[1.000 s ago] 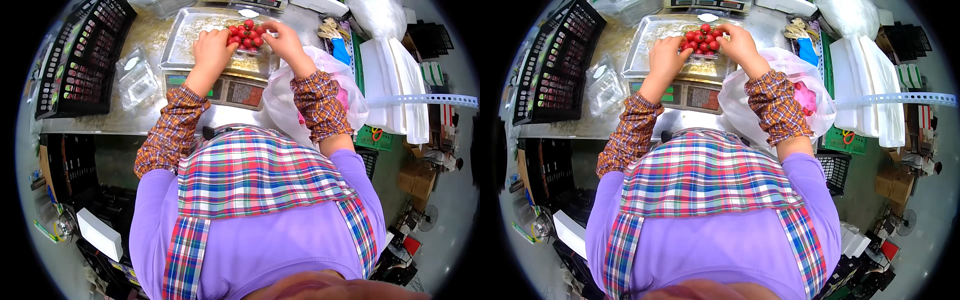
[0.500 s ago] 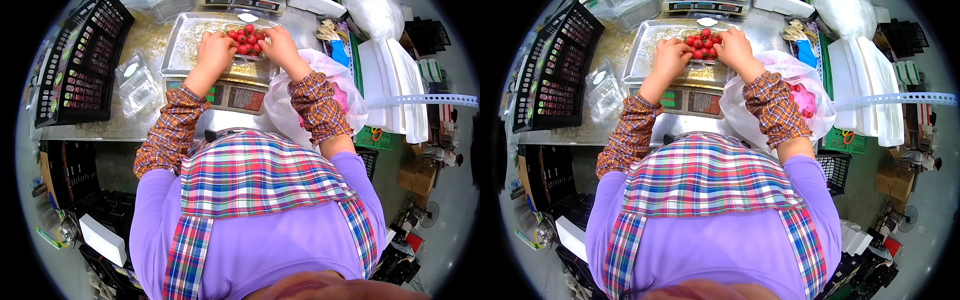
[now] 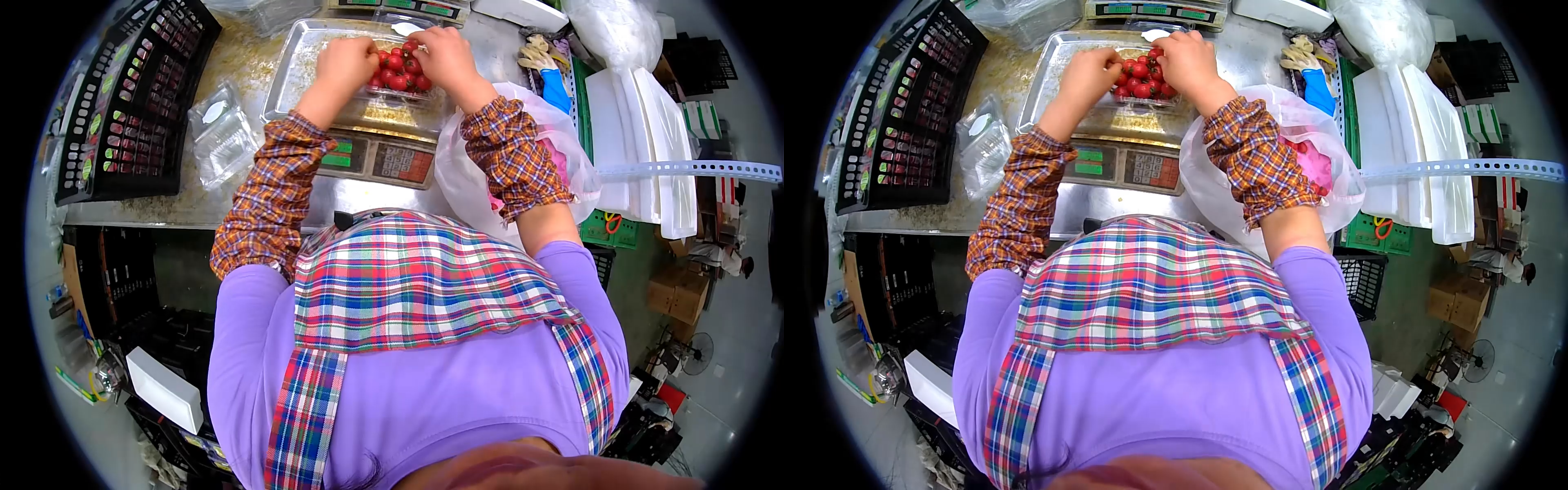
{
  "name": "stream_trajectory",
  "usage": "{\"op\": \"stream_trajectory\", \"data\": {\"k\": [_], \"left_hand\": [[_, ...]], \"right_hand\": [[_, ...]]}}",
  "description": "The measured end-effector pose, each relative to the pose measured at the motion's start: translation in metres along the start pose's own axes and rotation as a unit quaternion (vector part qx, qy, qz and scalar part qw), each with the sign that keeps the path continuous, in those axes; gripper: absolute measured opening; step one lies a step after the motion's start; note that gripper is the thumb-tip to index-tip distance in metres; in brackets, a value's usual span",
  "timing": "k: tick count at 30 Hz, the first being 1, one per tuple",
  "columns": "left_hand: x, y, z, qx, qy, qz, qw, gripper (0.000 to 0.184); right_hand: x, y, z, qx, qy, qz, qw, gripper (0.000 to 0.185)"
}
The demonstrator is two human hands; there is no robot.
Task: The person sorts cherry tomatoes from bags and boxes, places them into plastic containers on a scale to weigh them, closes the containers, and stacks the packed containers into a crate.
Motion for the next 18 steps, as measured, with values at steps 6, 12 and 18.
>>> {"op": "stream_trajectory", "data": {"k": [6, 12, 18], "left_hand": [[0.019, 0.020, 0.031, -0.100, 0.138, -0.019, 0.985, 0.019], [0.096, 0.030, 0.095, -0.201, 0.211, 0.027, 0.956, 0.033], [0.092, 0.057, 0.174, -0.327, 0.207, 0.051, 0.921, 0.028]], "right_hand": [[0.005, -0.006, 0.001, -0.016, -0.161, 0.000, 0.987, 0.023], [-0.034, -0.009, 0.019, -0.063, -0.292, -0.095, 0.950, 0.027], [-0.086, -0.016, 0.045, -0.039, -0.309, -0.185, 0.932, 0.028]]}}
Point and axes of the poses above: each hand's wrist, its own y-axis away from the middle knuckle, its own z-axis out of the back of the hand, x = y × z, the point moved 8 cm from there along -y, towards the middle knuckle, and after that the axes turned 11 degrees about y, right-handed, at the moved point
